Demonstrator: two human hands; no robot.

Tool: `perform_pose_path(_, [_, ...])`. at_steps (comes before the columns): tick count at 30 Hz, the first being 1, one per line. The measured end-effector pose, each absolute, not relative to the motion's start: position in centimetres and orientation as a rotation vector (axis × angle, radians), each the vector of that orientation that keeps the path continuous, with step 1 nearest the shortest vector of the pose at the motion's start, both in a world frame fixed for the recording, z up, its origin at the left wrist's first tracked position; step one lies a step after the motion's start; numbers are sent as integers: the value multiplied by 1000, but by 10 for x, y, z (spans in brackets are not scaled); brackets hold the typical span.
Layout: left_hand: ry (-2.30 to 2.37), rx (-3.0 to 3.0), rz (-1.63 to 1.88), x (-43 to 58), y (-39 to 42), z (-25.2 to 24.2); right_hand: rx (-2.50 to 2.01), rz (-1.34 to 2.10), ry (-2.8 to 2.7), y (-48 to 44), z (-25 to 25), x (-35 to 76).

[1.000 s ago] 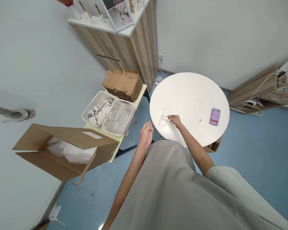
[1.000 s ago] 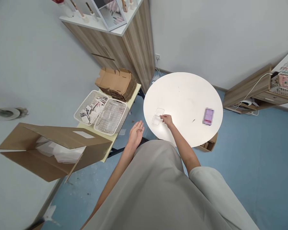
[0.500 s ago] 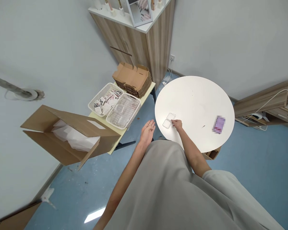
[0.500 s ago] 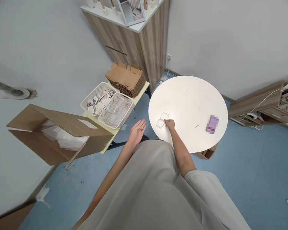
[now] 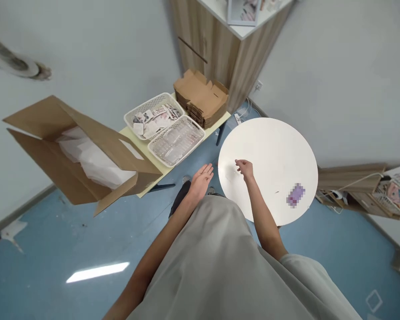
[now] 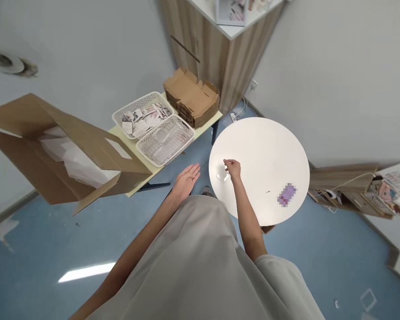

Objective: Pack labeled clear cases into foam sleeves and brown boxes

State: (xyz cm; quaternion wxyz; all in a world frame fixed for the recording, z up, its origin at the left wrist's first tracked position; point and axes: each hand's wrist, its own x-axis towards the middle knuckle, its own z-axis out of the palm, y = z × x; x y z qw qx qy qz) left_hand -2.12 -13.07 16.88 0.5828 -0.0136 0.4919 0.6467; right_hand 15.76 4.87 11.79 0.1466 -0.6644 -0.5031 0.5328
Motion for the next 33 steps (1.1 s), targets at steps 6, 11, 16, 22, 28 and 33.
perform_pose_path(6, [1075,-109,1631,-48,-138,179,-1626,1556,-1803,82,152,54])
perform_pose_path(11, [1027,-153,1758,-87,-141,184,-1433,1518,-2092,97,156,-56])
perform_pose_path(16, [990,-171,1825,-125,-142,183,-1294,1520,-2318,97,151,-165])
perform_pose_path(22, [976,-123,1858,-151,-137,169,-1372,1608,-2474,91,136,-277])
perform_pose_path(28, [1014,-182,1846,-151,-136,151,-1715,1584,-2399,94,115,-355])
perform_pose_path(33, [976,-241,1793,-155,-135,145,-2000,1810,-2023,92,94,-379])
